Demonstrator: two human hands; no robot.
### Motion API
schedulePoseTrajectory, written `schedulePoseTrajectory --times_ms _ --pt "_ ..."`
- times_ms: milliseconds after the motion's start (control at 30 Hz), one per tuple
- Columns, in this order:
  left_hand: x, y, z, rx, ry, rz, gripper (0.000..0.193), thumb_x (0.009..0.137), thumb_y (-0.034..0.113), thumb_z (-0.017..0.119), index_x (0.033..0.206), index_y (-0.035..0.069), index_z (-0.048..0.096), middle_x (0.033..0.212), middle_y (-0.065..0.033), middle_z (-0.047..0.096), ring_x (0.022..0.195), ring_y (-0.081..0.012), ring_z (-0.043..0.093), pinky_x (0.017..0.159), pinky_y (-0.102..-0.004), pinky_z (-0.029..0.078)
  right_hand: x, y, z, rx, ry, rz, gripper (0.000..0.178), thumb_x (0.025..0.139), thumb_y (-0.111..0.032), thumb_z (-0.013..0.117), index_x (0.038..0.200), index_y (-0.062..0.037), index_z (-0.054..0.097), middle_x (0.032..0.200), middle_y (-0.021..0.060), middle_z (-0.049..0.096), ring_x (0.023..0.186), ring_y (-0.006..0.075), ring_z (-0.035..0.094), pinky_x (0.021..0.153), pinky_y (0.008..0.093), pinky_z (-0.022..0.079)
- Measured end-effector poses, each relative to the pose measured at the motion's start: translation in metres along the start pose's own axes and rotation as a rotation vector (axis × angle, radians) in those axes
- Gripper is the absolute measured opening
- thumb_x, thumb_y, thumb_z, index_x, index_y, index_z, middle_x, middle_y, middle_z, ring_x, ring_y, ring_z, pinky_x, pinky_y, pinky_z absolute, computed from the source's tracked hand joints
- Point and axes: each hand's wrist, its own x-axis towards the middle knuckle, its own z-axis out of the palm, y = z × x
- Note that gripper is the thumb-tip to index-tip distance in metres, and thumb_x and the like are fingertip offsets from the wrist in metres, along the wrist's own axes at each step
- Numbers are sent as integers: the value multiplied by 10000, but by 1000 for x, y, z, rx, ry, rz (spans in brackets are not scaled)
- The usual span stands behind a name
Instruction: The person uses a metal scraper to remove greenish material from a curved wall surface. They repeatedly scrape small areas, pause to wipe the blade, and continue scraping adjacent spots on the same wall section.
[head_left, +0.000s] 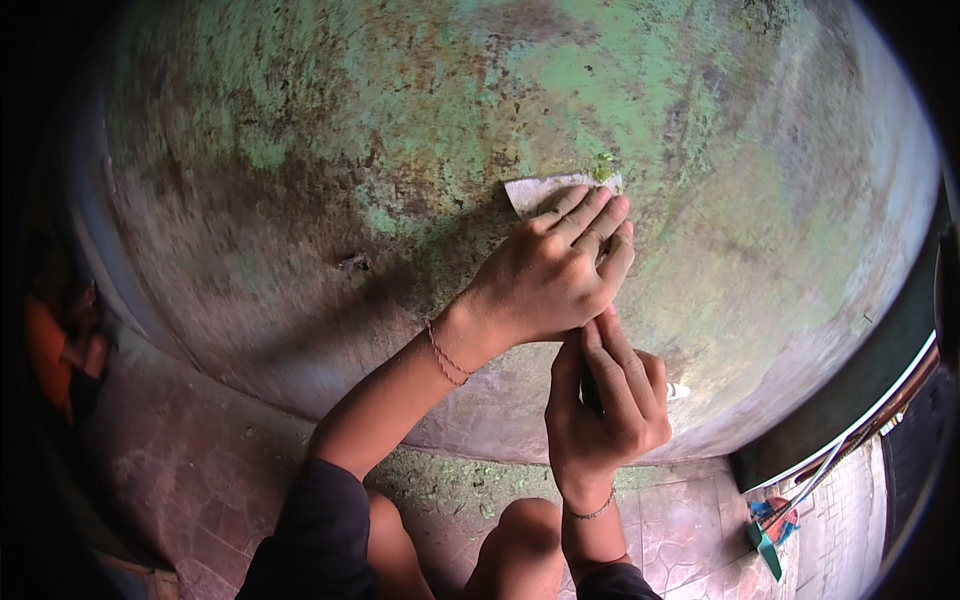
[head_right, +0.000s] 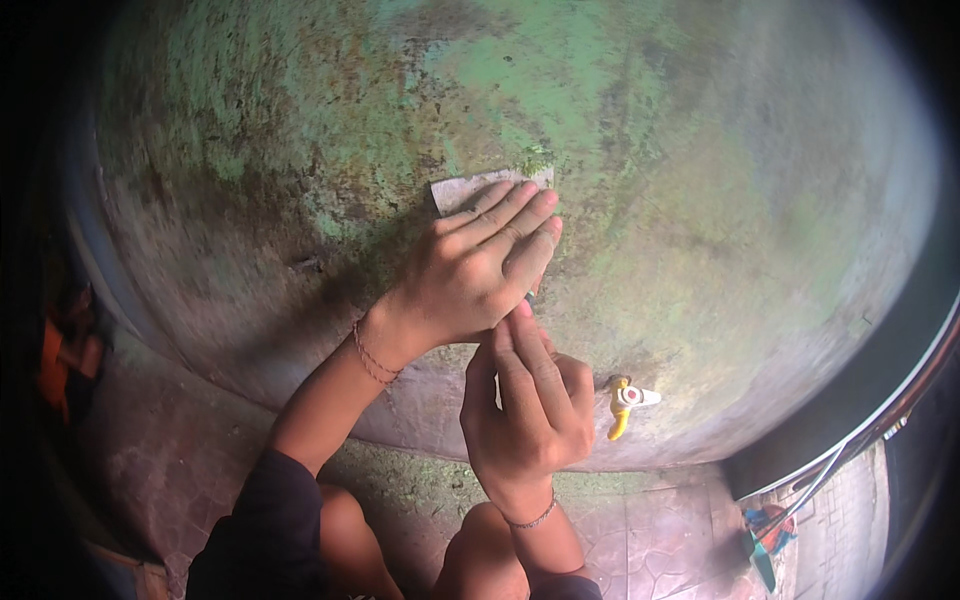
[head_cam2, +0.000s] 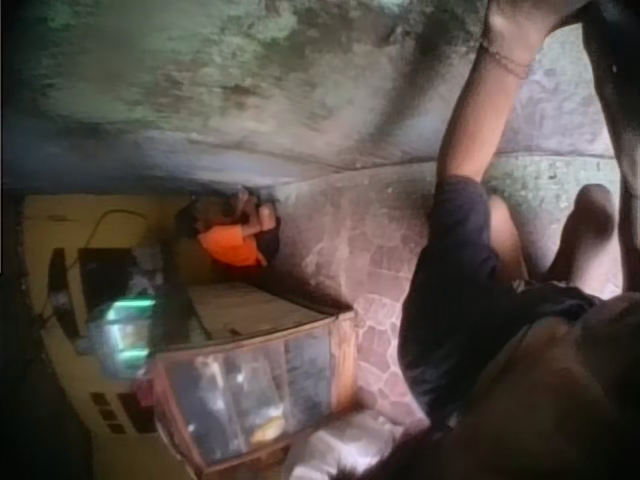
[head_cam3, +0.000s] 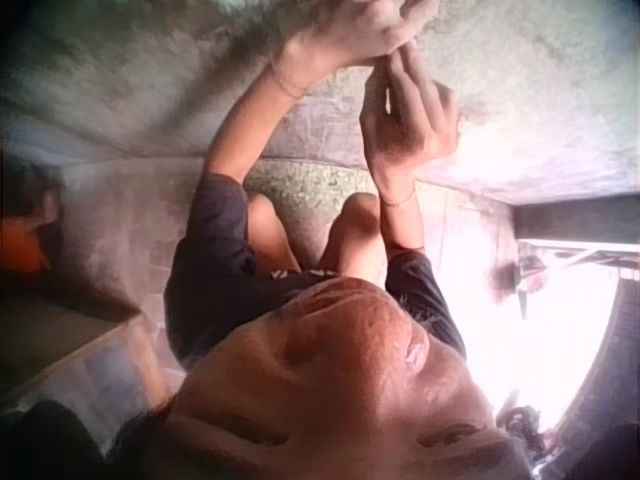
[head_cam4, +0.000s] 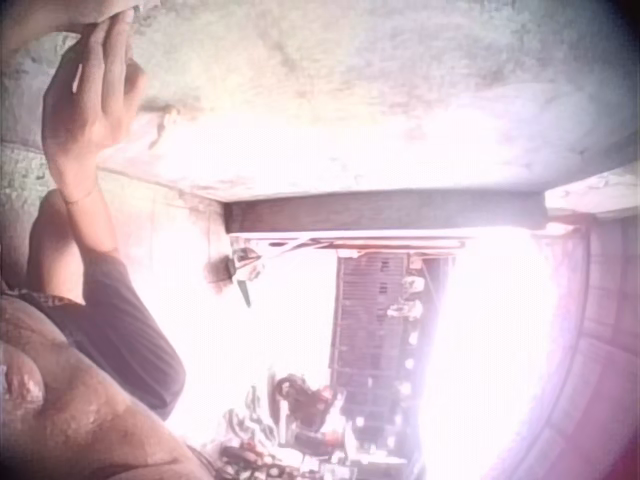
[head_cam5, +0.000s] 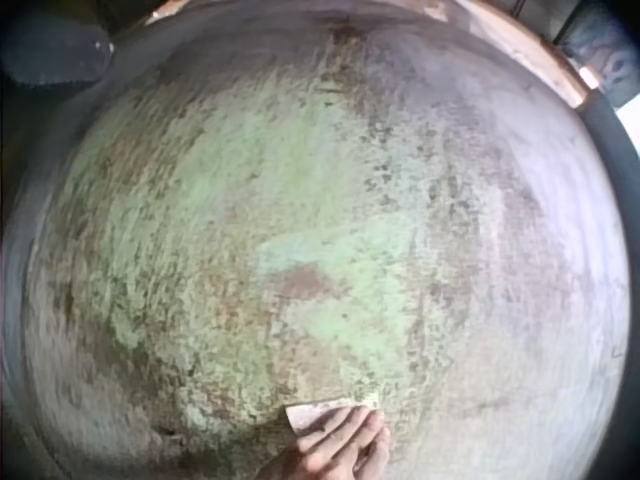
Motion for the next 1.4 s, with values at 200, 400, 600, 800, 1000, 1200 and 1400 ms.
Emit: schedulePoseTrajectory --times_ms 200,400,600,800,1000,1200,1400 --pt "-1 -3 1 -34 0 -57 337 823 127 675 1118 -32 708 1227 -215 719 1159 -393 696 1037 -485 554 -1 1 1 -30 -22 -38 250 720 59 836 947 -38 793 1103 67 787 737 197 641 717 284 580" --pt "-1 -2 4 27 54 19 276 842 120 669 1066 -31 723 1225 -218 718 1152 -389 700 1003 -476 576 1 1 3 -54 -65 -51 275 715 54 836 970 -41 800 1102 65 787 740 204 650 707 278 573" --pt "-2 -5 1 1 124 32 241 852 112 663 1039 -26 722 1201 -219 726 1128 -373 713 976 -463 586 1 -1 2 -40 -42 -64 293 713 54 833 988 -44 801 1097 69 786 736 198 643 720 286 580" --pt "-3 -2 -5 10 3 -26 287 828 133 676 1061 -28 723 1220 -221 721 1151 -385 703 1005 -467 576 2 -1 1 8 9 -45 270 717 71 812 963 -37 799 1102 61 786 731 199 638 679 270 576" --pt "-4 -4 -6 -14 -18 -87 277 859 124 646 1082 -20 723 1231 -214 718 1154 -383 702 1029 -484 560 1 -1 5 -6 1 -98 260 721 70 814 959 -33 797 1088 62 787 719 201 639 682 278 576" --pt "-4 -7 -8 34 24 -15 292 855 136 656 1093 -19 725 1249 -224 710 1166 -382 698 1034 -487 557 3 -2 7 -31 -48 -140 263 723 68 820 965 -31 800 1067 73 788 728 204 633 702 286 591" --pt "-2 -14 -11 29 34 50 302 838 124 664 1094 -24 722 1240 -227 712 1157 -394 699 1028 -486 561 6 -8 8 7 -44 -71 249 724 72 812 955 -19 797 1074 74 786 736 204 634 716 286 608"
